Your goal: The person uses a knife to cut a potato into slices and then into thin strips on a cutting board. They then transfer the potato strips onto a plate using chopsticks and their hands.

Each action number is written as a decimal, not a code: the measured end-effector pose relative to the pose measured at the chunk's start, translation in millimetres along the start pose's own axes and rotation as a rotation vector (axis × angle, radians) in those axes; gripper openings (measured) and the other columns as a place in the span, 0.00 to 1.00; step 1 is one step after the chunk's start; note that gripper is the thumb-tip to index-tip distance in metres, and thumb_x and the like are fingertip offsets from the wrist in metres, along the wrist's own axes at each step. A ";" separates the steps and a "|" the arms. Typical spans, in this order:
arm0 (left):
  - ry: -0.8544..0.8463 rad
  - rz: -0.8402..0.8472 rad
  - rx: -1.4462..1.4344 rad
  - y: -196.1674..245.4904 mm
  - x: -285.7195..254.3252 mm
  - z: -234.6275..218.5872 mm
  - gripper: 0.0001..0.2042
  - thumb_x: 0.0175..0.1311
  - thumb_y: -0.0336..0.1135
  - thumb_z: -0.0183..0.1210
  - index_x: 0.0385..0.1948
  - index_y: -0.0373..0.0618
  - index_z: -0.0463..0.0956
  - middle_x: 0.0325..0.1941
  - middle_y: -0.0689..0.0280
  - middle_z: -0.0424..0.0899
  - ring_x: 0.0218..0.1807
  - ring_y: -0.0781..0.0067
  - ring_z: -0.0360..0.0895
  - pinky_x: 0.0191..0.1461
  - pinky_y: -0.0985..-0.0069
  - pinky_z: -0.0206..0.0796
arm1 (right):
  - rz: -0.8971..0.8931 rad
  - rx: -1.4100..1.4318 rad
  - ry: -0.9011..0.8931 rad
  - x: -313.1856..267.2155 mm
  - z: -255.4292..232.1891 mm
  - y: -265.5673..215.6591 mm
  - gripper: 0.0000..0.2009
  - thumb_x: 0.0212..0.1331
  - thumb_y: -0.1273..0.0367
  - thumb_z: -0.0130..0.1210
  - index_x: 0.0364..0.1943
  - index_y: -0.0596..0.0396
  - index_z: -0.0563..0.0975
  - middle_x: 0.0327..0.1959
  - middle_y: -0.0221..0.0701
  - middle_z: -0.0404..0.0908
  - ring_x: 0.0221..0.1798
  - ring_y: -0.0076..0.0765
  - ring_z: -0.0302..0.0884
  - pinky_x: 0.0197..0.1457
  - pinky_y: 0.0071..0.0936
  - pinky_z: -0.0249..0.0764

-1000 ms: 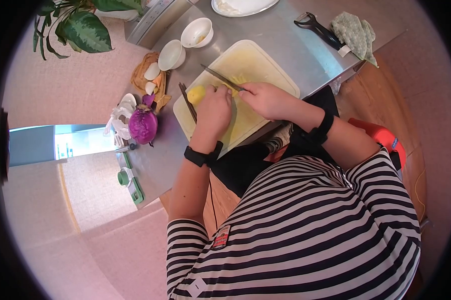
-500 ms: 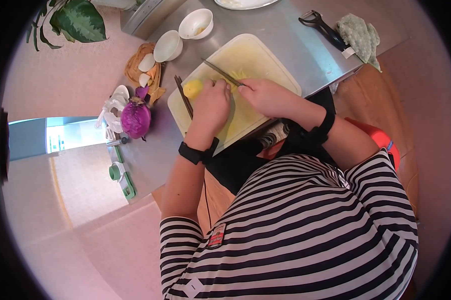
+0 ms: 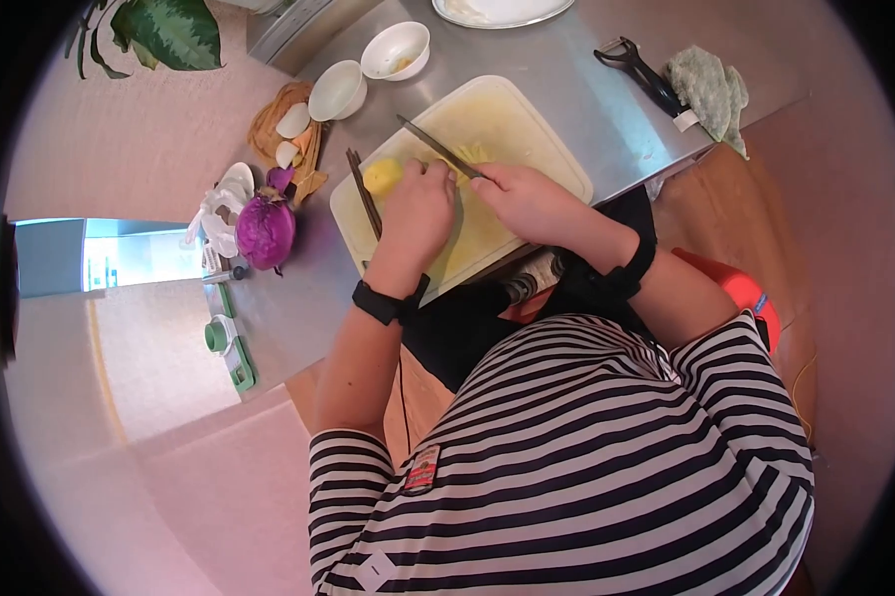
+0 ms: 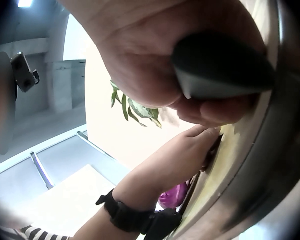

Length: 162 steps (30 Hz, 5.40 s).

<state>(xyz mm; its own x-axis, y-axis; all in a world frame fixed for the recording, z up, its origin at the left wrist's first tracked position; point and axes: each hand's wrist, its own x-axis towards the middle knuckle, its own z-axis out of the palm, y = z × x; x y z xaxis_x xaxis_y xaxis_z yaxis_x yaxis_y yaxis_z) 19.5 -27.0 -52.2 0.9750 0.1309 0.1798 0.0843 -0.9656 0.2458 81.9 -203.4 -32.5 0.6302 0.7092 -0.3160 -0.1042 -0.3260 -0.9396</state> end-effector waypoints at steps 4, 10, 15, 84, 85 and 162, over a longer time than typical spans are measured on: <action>-0.006 0.001 -0.003 -0.5 -0.1 -1.3 0.10 0.69 0.38 0.53 0.35 0.42 0.78 0.36 0.49 0.75 0.33 0.45 0.80 0.37 0.54 0.74 | -0.188 -0.162 0.087 1.4 2.9 4.3 0.20 0.71 0.62 0.44 0.59 0.58 0.74 0.22 0.35 0.76 0.21 0.31 0.72 0.28 0.32 0.70; -0.019 0.008 0.001 -1.3 0.4 -1.4 0.10 0.69 0.38 0.53 0.35 0.42 0.78 0.37 0.49 0.75 0.34 0.44 0.80 0.38 0.54 0.73 | 0.011 -0.034 -0.029 4.4 -3.0 2.2 0.22 0.73 0.60 0.43 0.66 0.54 0.70 0.17 0.24 0.67 0.12 0.23 0.63 0.16 0.24 0.64; -0.062 -0.008 -0.011 0.7 1.5 -4.5 0.10 0.70 0.37 0.52 0.36 0.41 0.76 0.38 0.48 0.75 0.35 0.43 0.78 0.39 0.53 0.72 | -0.011 -0.047 -0.020 1.0 -3.0 1.2 0.22 0.73 0.60 0.43 0.65 0.55 0.70 0.17 0.26 0.68 0.12 0.24 0.63 0.16 0.26 0.64; -0.101 -0.055 -0.022 3.9 1.3 -10.0 0.12 0.73 0.40 0.49 0.39 0.40 0.76 0.40 0.49 0.75 0.40 0.42 0.77 0.44 0.53 0.70 | -0.045 -0.008 -0.030 12.2 -0.8 7.4 0.23 0.72 0.62 0.39 0.62 0.63 0.71 0.18 0.37 0.75 0.10 0.35 0.69 0.17 0.32 0.69; -0.110 -0.057 -0.030 4.8 0.0 -9.8 0.12 0.73 0.39 0.49 0.39 0.40 0.76 0.40 0.49 0.75 0.39 0.42 0.77 0.44 0.53 0.70 | -0.088 -0.045 -0.017 15.4 0.9 12.9 0.23 0.72 0.62 0.39 0.62 0.63 0.71 0.18 0.37 0.75 0.10 0.35 0.69 0.17 0.33 0.70; -0.014 -0.091 -0.134 -6.7 -1.8 1.2 0.10 0.68 0.38 0.52 0.35 0.41 0.76 0.37 0.50 0.75 0.35 0.46 0.80 0.41 0.54 0.73 | 0.085 0.011 -0.059 9.6 3.3 -4.0 0.22 0.74 0.62 0.40 0.66 0.57 0.68 0.16 0.24 0.66 0.12 0.22 0.60 0.17 0.24 0.62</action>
<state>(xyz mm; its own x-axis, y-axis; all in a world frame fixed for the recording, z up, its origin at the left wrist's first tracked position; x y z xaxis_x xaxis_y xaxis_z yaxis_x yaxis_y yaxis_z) 17.5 -21.0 -55.3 0.9674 0.2125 0.1379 0.1451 -0.9111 0.3859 85.8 -193.2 -32.2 0.5721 0.7153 -0.4013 -0.1639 -0.3797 -0.9105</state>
